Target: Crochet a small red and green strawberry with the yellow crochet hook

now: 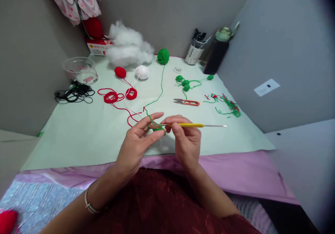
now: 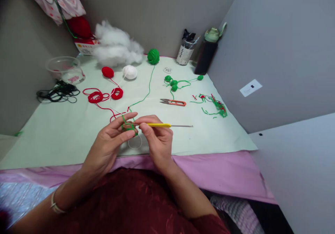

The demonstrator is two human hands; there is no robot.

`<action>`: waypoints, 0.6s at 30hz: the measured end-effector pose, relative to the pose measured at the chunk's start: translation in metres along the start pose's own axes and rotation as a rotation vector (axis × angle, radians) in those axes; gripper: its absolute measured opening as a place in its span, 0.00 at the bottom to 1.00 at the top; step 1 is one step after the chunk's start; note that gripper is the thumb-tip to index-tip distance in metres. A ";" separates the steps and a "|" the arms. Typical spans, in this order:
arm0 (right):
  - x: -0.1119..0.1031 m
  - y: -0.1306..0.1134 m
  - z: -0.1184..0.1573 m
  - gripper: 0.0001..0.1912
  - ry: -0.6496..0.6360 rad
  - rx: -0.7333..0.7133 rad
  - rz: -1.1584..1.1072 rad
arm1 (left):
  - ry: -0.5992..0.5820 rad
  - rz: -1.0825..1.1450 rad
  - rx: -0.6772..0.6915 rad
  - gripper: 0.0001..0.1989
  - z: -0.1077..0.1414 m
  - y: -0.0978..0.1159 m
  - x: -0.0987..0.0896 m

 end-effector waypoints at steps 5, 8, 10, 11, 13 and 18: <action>0.006 -0.002 0.003 0.08 -0.022 -0.029 0.089 | -0.006 -0.023 0.029 0.16 -0.001 0.002 0.002; 0.007 -0.014 0.004 0.07 -0.030 -0.134 0.116 | 0.008 0.073 -0.025 0.21 -0.003 0.000 0.003; 0.004 -0.019 0.003 0.07 -0.018 -0.173 0.131 | -0.008 0.146 -0.099 0.25 -0.004 -0.004 0.004; 0.000 -0.019 0.001 0.07 0.004 -0.164 0.122 | -0.023 0.179 -0.141 0.27 -0.005 -0.007 0.004; -0.011 -0.013 -0.002 0.07 0.067 -0.093 0.054 | -0.048 0.233 -0.201 0.25 -0.005 -0.011 0.004; -0.012 0.008 -0.005 0.08 0.061 0.114 -0.151 | -0.039 0.178 -0.129 0.23 -0.006 -0.007 0.002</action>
Point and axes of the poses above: each hand's wrist, its own z-axis away from the middle knuckle, its own x-axis out of the palm, y = z × x, the point moved 10 cm from there along -z, towards the middle knuckle, and after that the axes turned 3 degrees about z, right-handed, at the moved point
